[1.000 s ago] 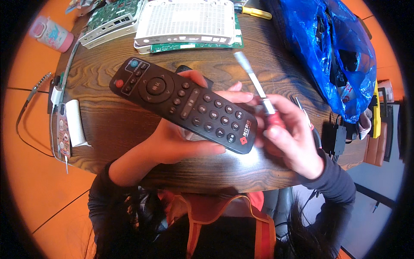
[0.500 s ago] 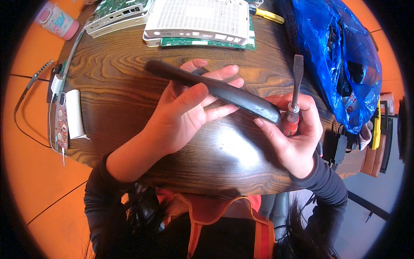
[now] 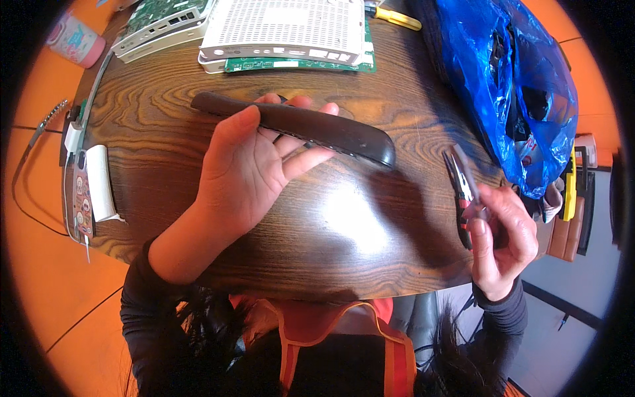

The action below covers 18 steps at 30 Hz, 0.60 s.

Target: The person uses a screwdriver to pry open the battery cover and then the main casing of a black remote control. They remove the battery cover, then carefully separate the two halves of the remote's shell to expose the internal circuit board.

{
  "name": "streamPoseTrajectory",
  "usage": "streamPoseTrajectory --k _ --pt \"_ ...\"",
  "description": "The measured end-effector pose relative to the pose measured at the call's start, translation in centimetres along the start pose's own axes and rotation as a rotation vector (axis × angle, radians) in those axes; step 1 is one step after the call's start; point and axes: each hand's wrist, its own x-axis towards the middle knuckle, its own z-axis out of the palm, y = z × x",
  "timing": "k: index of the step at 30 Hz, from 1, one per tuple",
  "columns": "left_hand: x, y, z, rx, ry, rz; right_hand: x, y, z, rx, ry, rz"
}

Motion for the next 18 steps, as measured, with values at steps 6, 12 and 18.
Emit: streamPoseTrajectory --k 6,12,18 --pt "0.1 0.0 -0.3 -0.053 -0.038 -0.011 -0.3 -0.8 0.0 0.018 -0.098 -0.017" --pt "0.1 0.1 -0.5 -0.118 -0.085 -0.031 -0.4 -0.8 0.7 -0.016 -0.109 -0.042" --pt "0.3 0.3 -0.8 -0.078 -0.106 -0.057 0.6 -0.8 -0.1 -0.277 -0.186 -0.184"
